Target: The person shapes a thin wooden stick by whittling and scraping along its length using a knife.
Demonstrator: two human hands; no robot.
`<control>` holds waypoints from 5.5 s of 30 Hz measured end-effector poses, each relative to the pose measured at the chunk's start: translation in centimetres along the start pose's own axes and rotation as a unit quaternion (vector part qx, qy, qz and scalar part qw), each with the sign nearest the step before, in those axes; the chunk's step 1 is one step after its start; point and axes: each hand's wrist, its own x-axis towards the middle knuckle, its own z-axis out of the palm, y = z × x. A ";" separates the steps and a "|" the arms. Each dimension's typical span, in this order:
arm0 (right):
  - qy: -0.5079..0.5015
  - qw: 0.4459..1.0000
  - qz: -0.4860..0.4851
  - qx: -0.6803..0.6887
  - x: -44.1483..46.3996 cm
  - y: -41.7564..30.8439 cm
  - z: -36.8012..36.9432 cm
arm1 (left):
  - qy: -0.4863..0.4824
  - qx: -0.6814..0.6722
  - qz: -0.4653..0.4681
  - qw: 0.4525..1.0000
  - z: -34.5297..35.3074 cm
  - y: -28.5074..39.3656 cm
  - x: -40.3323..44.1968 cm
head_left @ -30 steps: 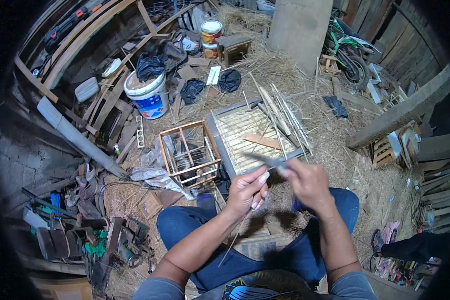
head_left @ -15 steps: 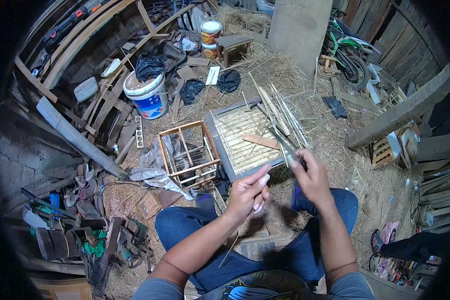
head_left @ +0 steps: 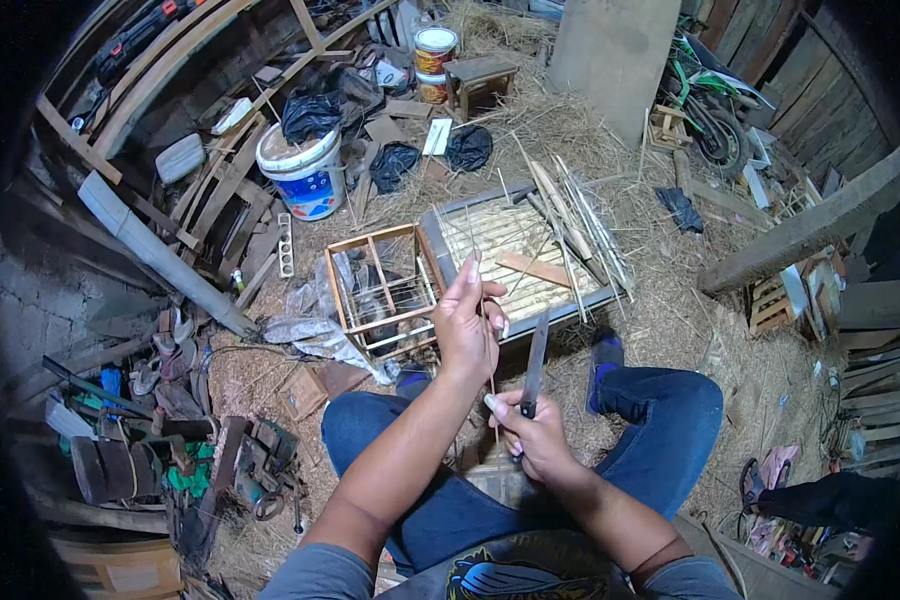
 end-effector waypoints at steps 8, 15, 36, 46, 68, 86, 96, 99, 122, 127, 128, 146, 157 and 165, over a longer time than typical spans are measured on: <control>0.016 0.984 -0.132 -0.122 1.4 -2.1 -0.8 | -0.019 0.029 -0.016 0.999 -0.4 -0.2 -1.1; 0.022 0.971 -0.149 -0.183 2.5 -2.9 -1.3 | -0.019 0.041 -0.034 0.998 -1.2 -0.7 -1.8; -0.057 0.964 -0.103 -0.237 6.7 0.5 -1.8 | 0.118 0.104 -0.009 0.988 -6.8 -1.6 -0.1; -0.115 0.968 -0.012 -0.222 3.8 -1.1 -2.6 | 0.039 0.139 0.067 0.987 -4.2 0.9 0.8; 0.082 0.958 -0.202 -0.189 4.9 -12.4 -3.6 | -0.070 0.151 -0.130 0.977 2.0 -3.4 -4.0; -0.095 0.920 -0.326 -0.197 4.6 -20.6 -3.3 | -0.169 0.172 -0.014 0.970 7.7 -0.8 -4.2; 0.016 0.610 -0.564 -0.557 0.9 -22.2 -4.6 | -0.221 0.253 0.026 0.941 9.5 0.4 -3.8; 0.019 0.591 -0.579 -0.562 0.5 -22.2 -4.6 | -0.233 0.260 0.040 0.936 9.3 0.4 -4.3; 0.118 0.551 -0.568 -0.600 5.0 -23.3 -5.3 | -0.251 0.228 -0.038 0.940 7.5 -0.1 -0.9; 0.082 0.571 -0.560 -0.595 6.5 -23.7 -4.6 | -0.234 0.267 -0.049 0.934 7.2 -0.5 1.0; 0.086 0.573 -0.556 -0.595 6.6 -23.7 -4.6 | -0.230 0.266 -0.044 0.935 7.1 -0.8 1.4; -0.033 0.929 -0.286 -0.231 9.5 -24.0 -4.1 | -0.191 0.279 0.008 0.941 8.8 -3.0 2.6; 0.001 0.887 -0.336 -0.317 8.0 -23.0 -8.0 | -0.170 0.300 0.006 0.939 10.2 -2.5 1.5; 0.003 0.732 -0.465 -0.499 5.0 -22.1 -6.5 | -0.172 0.305 0.011 0.937 8.8 -2.1 0.1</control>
